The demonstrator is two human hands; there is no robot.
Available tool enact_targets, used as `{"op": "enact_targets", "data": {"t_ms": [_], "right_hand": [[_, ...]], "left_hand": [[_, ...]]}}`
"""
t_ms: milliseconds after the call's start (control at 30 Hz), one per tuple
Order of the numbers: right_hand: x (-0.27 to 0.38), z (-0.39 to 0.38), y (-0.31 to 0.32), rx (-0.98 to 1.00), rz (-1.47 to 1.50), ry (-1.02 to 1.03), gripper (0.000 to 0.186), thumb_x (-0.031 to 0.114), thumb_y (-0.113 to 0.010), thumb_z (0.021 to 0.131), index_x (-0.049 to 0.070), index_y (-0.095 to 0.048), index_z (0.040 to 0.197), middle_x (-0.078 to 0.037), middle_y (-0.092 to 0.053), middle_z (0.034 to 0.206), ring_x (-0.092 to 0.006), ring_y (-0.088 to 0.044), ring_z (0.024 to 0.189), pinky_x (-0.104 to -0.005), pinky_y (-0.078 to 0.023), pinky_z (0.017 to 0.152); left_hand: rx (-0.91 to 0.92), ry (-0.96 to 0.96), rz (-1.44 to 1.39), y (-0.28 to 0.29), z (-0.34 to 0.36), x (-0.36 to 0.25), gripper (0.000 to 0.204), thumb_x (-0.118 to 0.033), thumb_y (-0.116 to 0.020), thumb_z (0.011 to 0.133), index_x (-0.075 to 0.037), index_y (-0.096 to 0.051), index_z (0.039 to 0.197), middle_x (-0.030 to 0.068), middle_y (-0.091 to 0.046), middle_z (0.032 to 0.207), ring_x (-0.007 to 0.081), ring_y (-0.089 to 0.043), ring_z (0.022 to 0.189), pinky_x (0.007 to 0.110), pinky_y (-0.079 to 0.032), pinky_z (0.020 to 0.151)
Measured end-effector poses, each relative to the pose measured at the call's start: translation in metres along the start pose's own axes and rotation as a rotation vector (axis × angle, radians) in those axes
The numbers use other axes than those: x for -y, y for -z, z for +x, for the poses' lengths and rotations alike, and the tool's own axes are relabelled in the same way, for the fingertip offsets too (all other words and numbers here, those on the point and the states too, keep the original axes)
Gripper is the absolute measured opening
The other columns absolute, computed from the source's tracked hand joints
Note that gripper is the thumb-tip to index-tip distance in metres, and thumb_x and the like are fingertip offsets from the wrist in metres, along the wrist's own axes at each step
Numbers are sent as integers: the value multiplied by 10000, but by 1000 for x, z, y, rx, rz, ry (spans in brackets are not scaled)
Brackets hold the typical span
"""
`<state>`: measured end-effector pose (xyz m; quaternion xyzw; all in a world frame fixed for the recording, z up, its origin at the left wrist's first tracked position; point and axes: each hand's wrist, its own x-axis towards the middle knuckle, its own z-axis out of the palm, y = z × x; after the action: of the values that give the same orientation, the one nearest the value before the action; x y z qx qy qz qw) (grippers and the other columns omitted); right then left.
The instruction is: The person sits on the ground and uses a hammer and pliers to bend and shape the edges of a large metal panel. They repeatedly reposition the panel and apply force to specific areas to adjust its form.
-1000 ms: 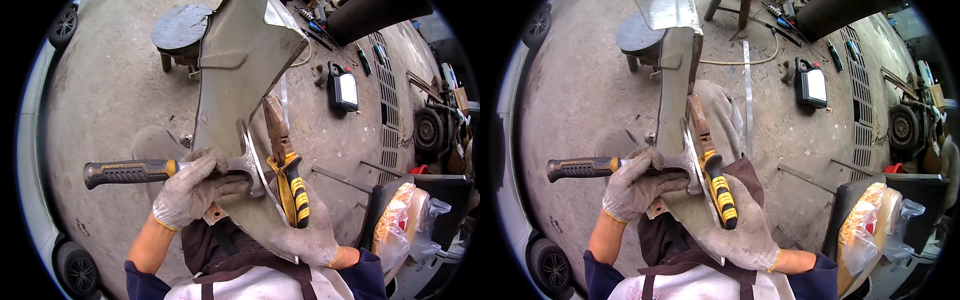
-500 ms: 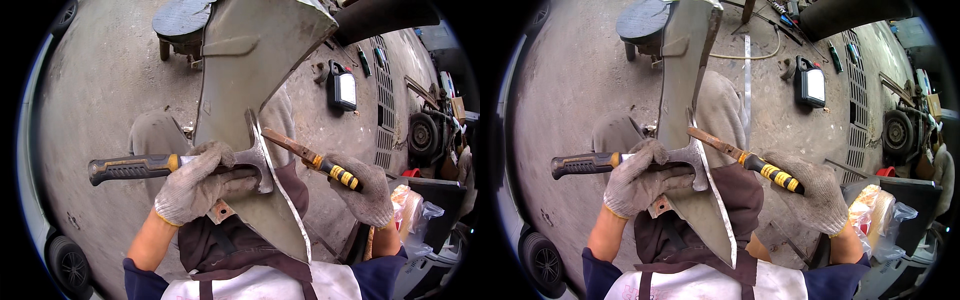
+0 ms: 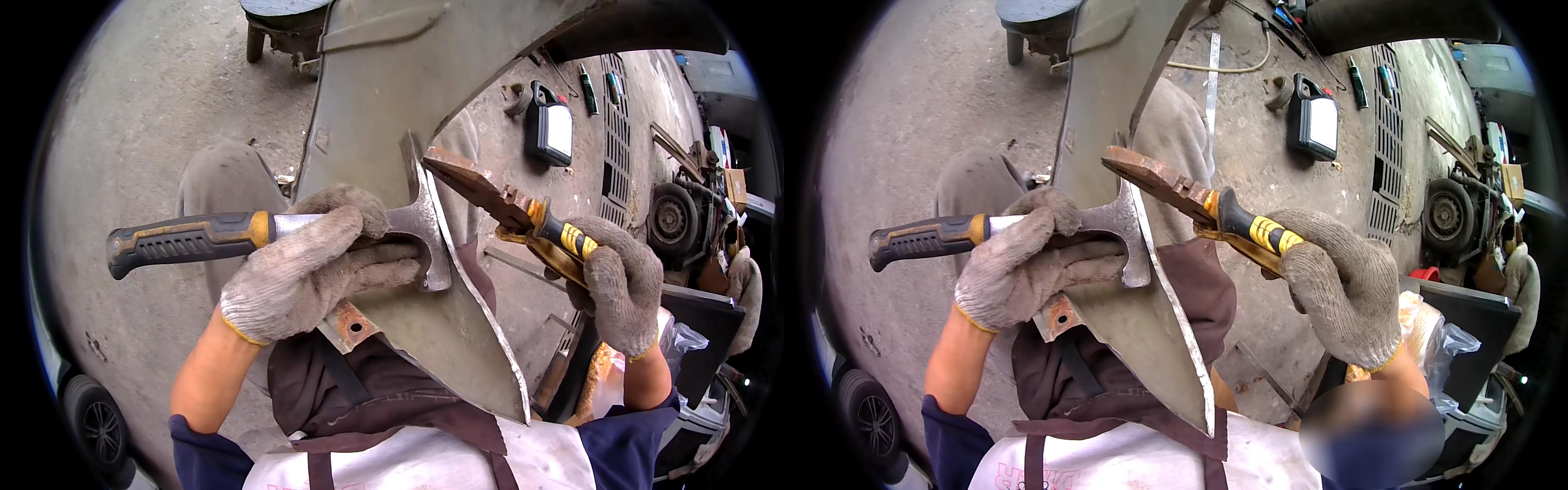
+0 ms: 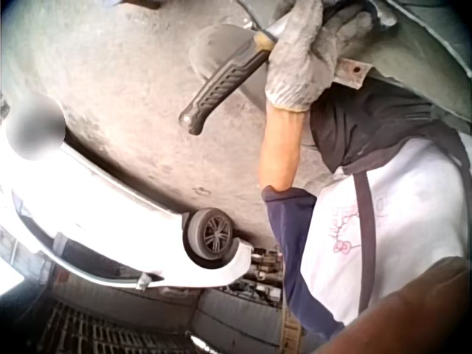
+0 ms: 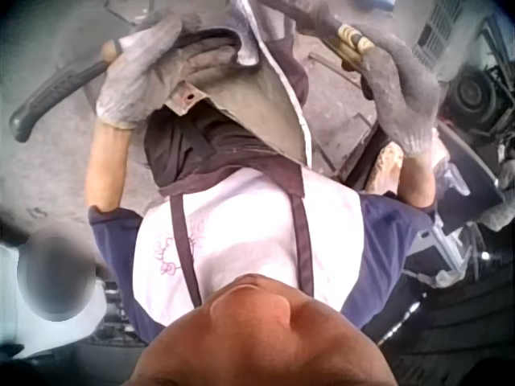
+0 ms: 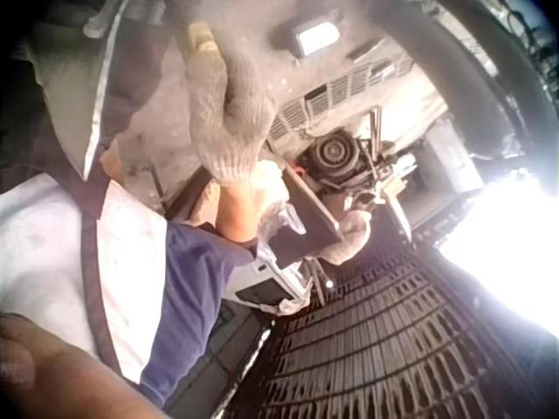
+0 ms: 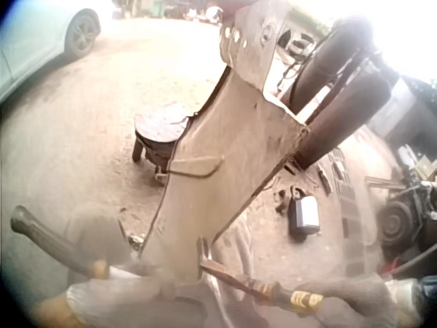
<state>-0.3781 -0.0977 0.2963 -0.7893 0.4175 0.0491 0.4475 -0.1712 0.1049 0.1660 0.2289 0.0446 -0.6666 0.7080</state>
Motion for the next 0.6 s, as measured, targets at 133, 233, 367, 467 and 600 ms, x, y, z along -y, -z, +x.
{"op": "enact_targets", "data": {"t_ms": [133,233,367,467,600], "right_hand": [[1,8,-5,50,-191,107,292,204,-580,976,-21,-663,1141,-71,-662,721,-110,-612,607,-272,-493,560],[-4,-4,-7,-67,-73,142,305,211,-562,972,-45,-653,1109,-55,-643,702,-84,-566,549,-243,-445,498],[-4,0,-7,22,-206,209,336,241,-541,980,-52,-644,1109,-71,-652,740,-82,-566,533,-215,-433,475],[-5,-8,-11,-132,-34,196,331,234,-552,970,-52,-648,1109,-70,-653,742,-81,-567,529,-219,-434,474],[-9,2,-4,20,-231,269,353,247,-561,967,-57,-640,1128,-89,-662,769,-85,-573,532,-217,-435,469]], "left_hand": [[-47,-2,-10,-7,-3,-2,210,-161,-534,973,-18,-486,1120,199,-544,1151,500,-515,1206,645,-431,1022],[-26,3,11,-3,-1,-3,208,-168,-531,973,-12,-489,1103,216,-540,1154,508,-512,1207,630,-444,1017],[-29,-4,28,0,-1,-1,210,-174,-522,977,0,-495,1090,269,-520,1215,523,-492,1221,618,-456,1010],[-28,-13,30,1,-1,-3,226,-170,-523,976,1,-492,1121,283,-510,1239,529,-477,1233,625,-444,1016],[-25,-19,58,2,1,1,252,-176,-525,980,-5,-487,1162,287,-505,1251,539,-458,1245,636,-431,1022]]}}
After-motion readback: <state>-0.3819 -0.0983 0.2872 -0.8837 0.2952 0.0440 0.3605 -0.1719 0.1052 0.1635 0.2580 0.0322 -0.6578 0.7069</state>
